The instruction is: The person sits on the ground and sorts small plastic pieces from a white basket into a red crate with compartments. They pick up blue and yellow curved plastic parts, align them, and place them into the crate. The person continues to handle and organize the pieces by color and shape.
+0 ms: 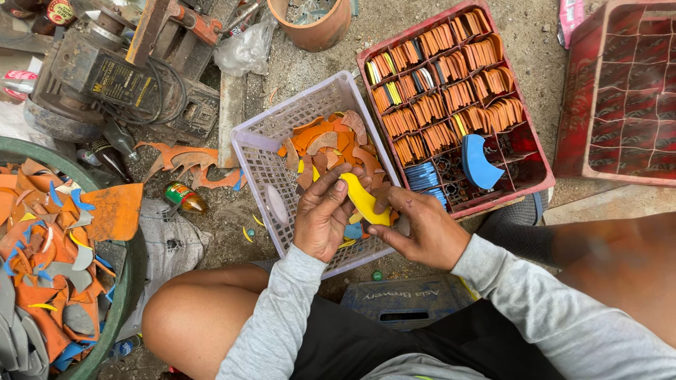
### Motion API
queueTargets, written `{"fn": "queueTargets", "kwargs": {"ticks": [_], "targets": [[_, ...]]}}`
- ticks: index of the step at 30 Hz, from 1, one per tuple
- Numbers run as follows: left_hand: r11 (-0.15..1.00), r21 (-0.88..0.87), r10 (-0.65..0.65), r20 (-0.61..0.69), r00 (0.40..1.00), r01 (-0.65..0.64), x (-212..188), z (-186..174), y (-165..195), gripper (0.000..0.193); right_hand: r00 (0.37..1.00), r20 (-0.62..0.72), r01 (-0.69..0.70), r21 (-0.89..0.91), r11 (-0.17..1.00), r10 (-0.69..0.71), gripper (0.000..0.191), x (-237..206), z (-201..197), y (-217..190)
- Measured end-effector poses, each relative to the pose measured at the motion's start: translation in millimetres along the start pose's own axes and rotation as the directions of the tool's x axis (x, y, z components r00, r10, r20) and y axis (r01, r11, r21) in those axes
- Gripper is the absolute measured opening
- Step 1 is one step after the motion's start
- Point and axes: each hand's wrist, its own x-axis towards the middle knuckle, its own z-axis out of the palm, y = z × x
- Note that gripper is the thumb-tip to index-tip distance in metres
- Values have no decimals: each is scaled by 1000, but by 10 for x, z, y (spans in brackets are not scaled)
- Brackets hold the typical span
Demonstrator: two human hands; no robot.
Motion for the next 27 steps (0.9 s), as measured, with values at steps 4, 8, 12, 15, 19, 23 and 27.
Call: {"fn": "queueTargets", "kwargs": {"ticks": [4, 8, 12, 15, 19, 23, 27], "targets": [[997, 73, -15, -1, 1000, 15, 1, 38, -59, 26, 1000, 1, 5, 30, 1000, -5, 30, -34, 52, 65], [946, 323, -12, -19, 1000, 18, -15, 136, -147, 33, 997, -32, 65, -81, 995, -68, 33, -169, 46, 313], [825, 564, 36, -125, 992, 41, 19, 114, -36, 40, 963, -262, -24, -335, 942, -68, 40, -277, -226, 741], [828, 557, 86, -225, 971, 56, 31, 29, 134, 35, 896, -444, -259, -476, 840, 25, 35, -318, -625, 1082], [838, 544, 174, -187, 967, -45, -30, -26, 312, 33, 869, -464, -416, -501, 759, 170, 35, -402, -699, 1322], [817, 573, 200, -169, 965, -69, -73, -5, 430, 31, 889, -413, -423, -573, 702, 198, 34, -401, -586, 1416], [806, 585, 223, -156, 962, -92, -23, -93, 479, 30, 870, -418, -481, -604, 635, 261, 35, -347, -564, 1525]]}}
